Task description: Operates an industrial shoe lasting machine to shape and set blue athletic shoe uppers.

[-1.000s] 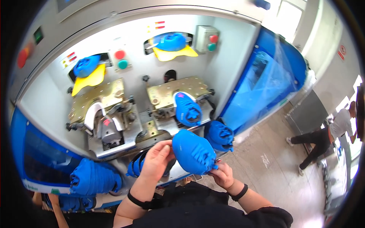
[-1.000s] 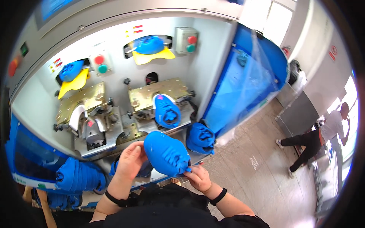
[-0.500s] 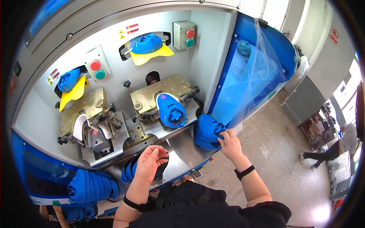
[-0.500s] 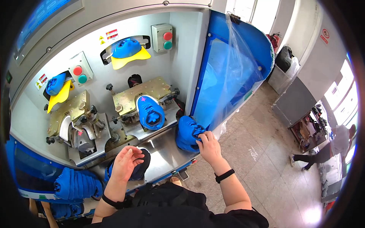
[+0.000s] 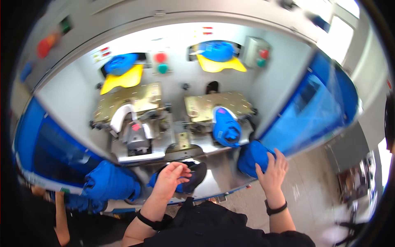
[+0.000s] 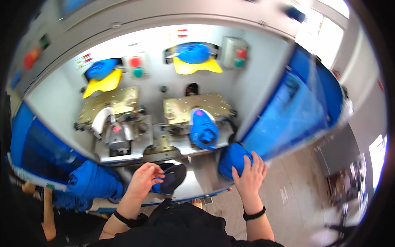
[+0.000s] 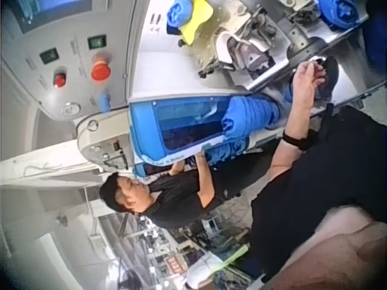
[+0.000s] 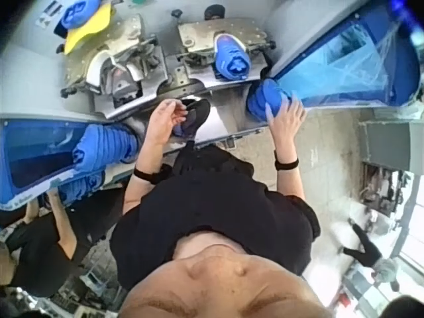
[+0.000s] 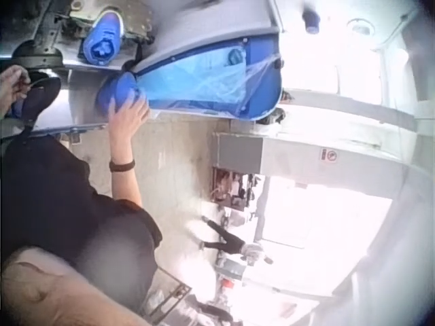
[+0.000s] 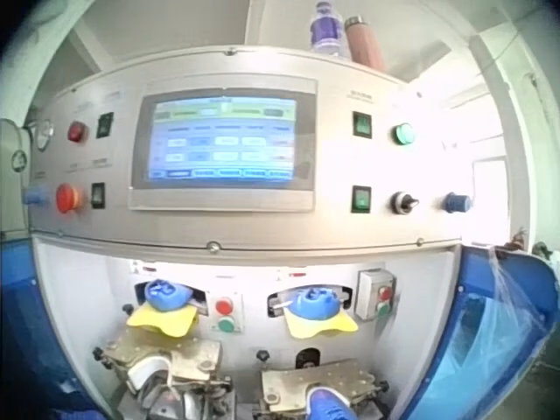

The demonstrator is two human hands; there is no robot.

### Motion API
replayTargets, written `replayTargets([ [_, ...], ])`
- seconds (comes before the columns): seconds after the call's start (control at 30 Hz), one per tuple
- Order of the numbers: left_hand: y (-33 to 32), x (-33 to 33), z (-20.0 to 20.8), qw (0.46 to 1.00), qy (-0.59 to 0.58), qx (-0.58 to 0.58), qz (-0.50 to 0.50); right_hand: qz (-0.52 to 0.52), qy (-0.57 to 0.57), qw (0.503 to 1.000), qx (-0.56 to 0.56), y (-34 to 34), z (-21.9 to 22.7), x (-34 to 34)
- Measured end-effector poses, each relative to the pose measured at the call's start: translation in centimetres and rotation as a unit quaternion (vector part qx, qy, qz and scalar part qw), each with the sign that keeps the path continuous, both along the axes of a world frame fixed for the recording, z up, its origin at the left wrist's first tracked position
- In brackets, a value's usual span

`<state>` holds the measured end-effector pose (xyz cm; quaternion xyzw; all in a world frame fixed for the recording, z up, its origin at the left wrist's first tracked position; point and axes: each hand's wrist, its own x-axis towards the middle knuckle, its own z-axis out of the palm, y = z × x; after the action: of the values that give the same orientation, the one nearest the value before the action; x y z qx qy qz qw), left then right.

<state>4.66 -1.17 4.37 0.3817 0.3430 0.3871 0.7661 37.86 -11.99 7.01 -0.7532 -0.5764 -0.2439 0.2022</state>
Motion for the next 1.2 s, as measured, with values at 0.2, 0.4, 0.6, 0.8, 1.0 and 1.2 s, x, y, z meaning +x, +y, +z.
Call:
replayTargets([
  [0.2, 0.4, -3.8, 3.2, 0.997, -0.034, 0.030, 0.055, 0.326, 0.115, 0.929, 0.130, 7.1, 8.2, -11.2],
  [0.4, -1.0, -8.3, 5.0, 0.993, -0.008, 0.064, 0.104, 0.528, 0.068, 0.838, 0.115, 22.0, 16.6, -23.8],
  [0.6, -2.1, -11.0, 3.5, 0.991, -0.051, 0.075, 0.099, 0.468, 0.046, 0.879, 0.074, 37.3, 17.9, -29.4],
  [0.8, -1.8, -12.9, 1.7, 0.995, -0.031, 0.042, 0.085, 0.409, 0.109, 0.906, 0.022, 37.3, 16.0, -31.2],
  [1.0, -0.6, -13.9, 1.1, 0.982, -0.161, -0.020, 0.097, 0.440, 0.071, 0.892, 0.072, 20.8, 9.0, -32.7],
  [1.2, 0.4, -13.1, -3.0, 0.946, -0.306, -0.044, 0.095, 0.486, 0.116, 0.866, 0.017, 11.0, -0.5, -32.0],
])
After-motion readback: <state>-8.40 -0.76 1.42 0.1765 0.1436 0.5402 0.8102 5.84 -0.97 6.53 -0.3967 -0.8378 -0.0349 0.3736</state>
